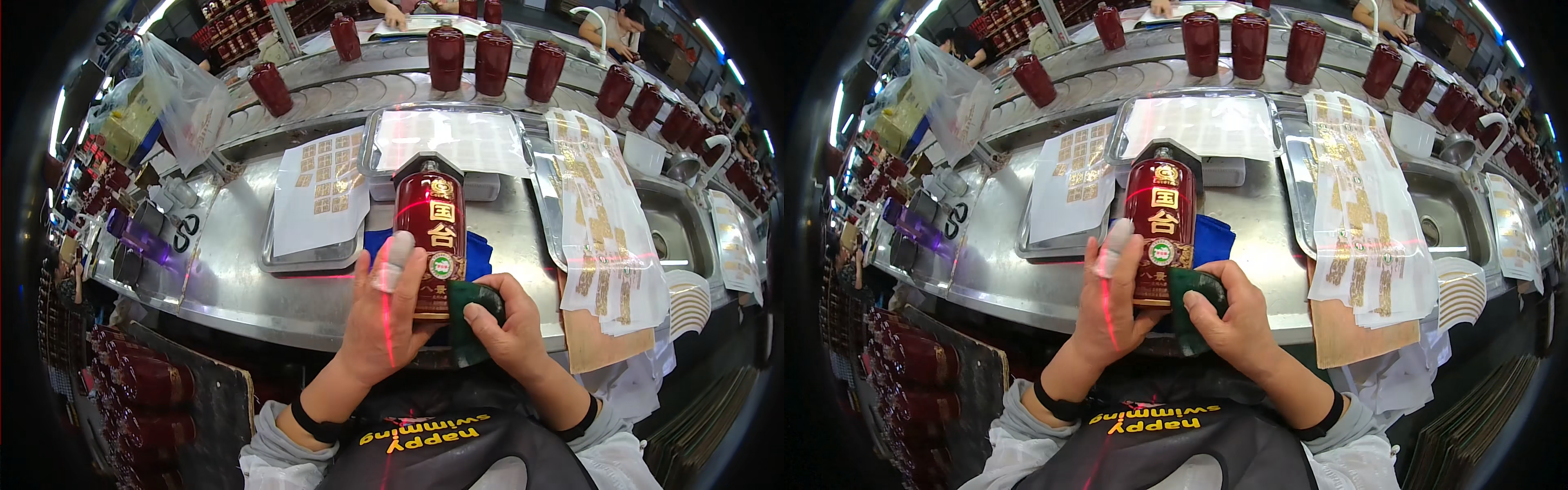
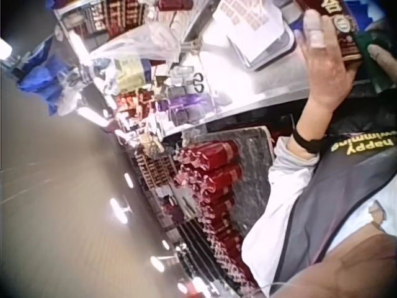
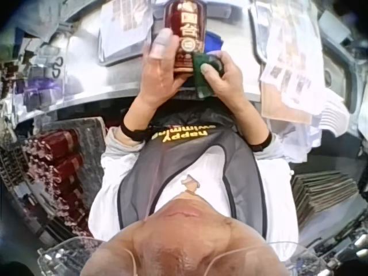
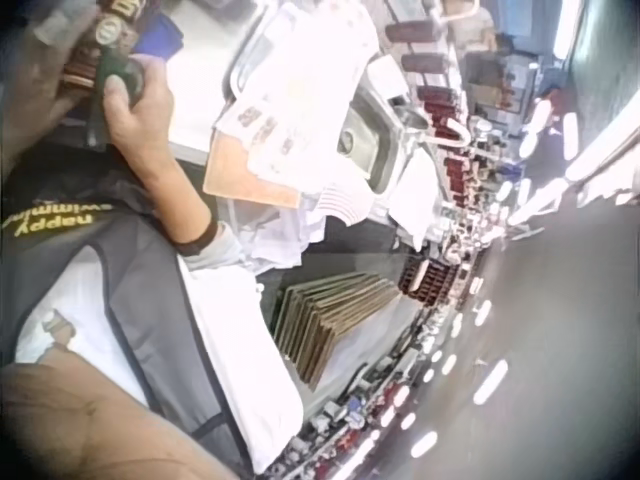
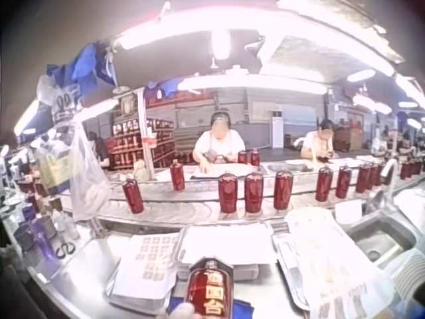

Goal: Apply decorative labels to red ceramic bottles on a factory production line.

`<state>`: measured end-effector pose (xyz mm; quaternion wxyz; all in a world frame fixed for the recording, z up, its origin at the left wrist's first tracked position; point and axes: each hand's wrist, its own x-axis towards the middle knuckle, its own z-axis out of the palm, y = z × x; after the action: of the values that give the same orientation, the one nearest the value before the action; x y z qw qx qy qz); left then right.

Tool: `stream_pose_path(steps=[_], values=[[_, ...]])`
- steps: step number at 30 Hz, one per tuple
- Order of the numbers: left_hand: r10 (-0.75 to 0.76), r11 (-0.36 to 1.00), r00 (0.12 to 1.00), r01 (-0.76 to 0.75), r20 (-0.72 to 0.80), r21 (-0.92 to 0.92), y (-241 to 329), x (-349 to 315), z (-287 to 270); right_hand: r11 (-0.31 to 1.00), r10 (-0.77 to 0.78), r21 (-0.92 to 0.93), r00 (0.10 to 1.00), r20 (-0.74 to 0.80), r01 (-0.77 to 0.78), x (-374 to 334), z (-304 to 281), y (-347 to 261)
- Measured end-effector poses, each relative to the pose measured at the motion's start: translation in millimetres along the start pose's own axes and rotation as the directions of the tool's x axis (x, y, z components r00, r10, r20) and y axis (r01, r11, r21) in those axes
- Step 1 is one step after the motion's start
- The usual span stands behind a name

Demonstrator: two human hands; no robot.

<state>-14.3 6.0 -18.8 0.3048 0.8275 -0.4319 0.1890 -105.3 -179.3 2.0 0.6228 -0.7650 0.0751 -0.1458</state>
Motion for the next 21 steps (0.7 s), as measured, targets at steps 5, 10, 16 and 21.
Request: stream_pose_path(steps=[5,10,16,21], values=[[-0.131,0.867,0.991,0.113,-0.003,-0.485,-5.2,5.3,-0.1,0.999,0.041,0.026,0.997,0.066,-0.043,1.5,-3.3,0.0],[-0.052,0.999,0.998,0.052,0.021,-0.008,-0.6,1.1,1.1,1.000,0.024,0.013,0.997,0.069,-0.025,2.0,-4.3,2.8],[-0.062,0.965,0.996,0.077,0.068,-0.250,-7.0,4.8,-2.4,0.998,0.044,0.051,0.996,0.081,-0.048,3.7,-5.5,4.7],[-0.038,0.998,0.997,0.035,0.064,0.055,1.2,4.2,-2.5,0.998,0.045,0.049,0.995,0.089,-0.050,2.9,-7.2,7.7]])
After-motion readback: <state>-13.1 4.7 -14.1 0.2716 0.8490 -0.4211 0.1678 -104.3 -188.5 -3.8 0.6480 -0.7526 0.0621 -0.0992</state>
